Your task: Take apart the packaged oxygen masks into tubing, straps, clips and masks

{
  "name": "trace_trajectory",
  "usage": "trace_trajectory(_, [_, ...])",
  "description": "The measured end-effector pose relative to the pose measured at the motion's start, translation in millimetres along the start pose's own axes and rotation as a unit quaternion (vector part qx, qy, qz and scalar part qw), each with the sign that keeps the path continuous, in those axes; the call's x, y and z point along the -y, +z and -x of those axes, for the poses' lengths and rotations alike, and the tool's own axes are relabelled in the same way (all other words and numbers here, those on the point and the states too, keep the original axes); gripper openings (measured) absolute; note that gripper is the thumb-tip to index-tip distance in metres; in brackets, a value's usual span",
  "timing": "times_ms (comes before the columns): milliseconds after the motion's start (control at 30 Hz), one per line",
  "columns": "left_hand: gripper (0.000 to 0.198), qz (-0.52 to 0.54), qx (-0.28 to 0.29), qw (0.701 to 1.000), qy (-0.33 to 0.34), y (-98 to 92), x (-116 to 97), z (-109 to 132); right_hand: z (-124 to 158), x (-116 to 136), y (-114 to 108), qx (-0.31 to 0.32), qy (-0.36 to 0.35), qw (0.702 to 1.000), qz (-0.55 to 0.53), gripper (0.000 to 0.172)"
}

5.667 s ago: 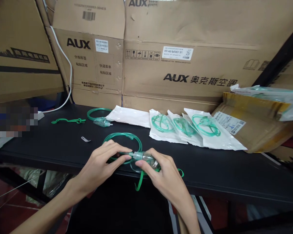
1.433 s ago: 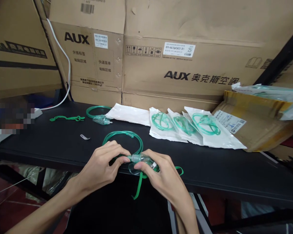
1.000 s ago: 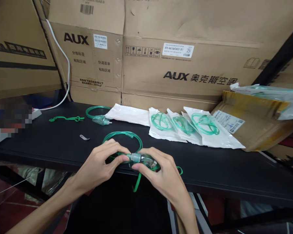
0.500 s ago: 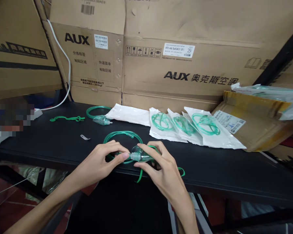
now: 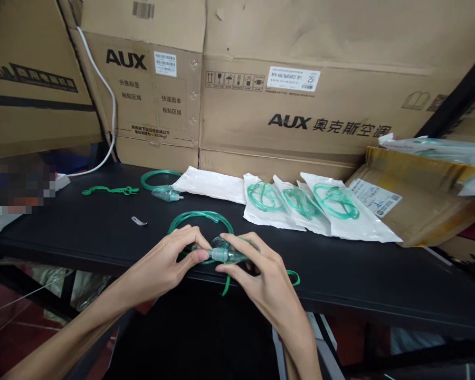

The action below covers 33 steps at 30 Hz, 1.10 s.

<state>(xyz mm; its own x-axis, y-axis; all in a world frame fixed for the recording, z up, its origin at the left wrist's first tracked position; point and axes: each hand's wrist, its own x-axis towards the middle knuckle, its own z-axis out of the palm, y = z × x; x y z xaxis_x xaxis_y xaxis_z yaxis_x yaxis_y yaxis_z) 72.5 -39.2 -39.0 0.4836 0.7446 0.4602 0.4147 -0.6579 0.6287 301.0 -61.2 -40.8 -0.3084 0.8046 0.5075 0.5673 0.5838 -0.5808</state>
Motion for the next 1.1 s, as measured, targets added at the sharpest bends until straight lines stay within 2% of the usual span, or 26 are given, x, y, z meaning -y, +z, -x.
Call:
trace_trajectory(433, [0.013,-0.025,-0.022,0.999,0.033,1.9,-1,-1,-2,3,1,-0.007,0.012,0.999,0.033,0.039])
trace_trajectory(633, [0.01,-0.012,-0.051,0.998,0.019,5.9,-5,-2,-3,4,-1,-0.034,0.03,0.998,0.039,0.028])
trace_trajectory(833, [0.008,-0.02,-0.09,0.995,0.043,10.5,-2,1,-5,5,-4,-0.046,0.044,0.998,0.026,0.018])
trace_trajectory(1100, [0.006,-0.037,-0.111,0.991,0.068,12.9,1,2,-3,6,-4,-0.047,0.043,0.997,0.049,0.02])
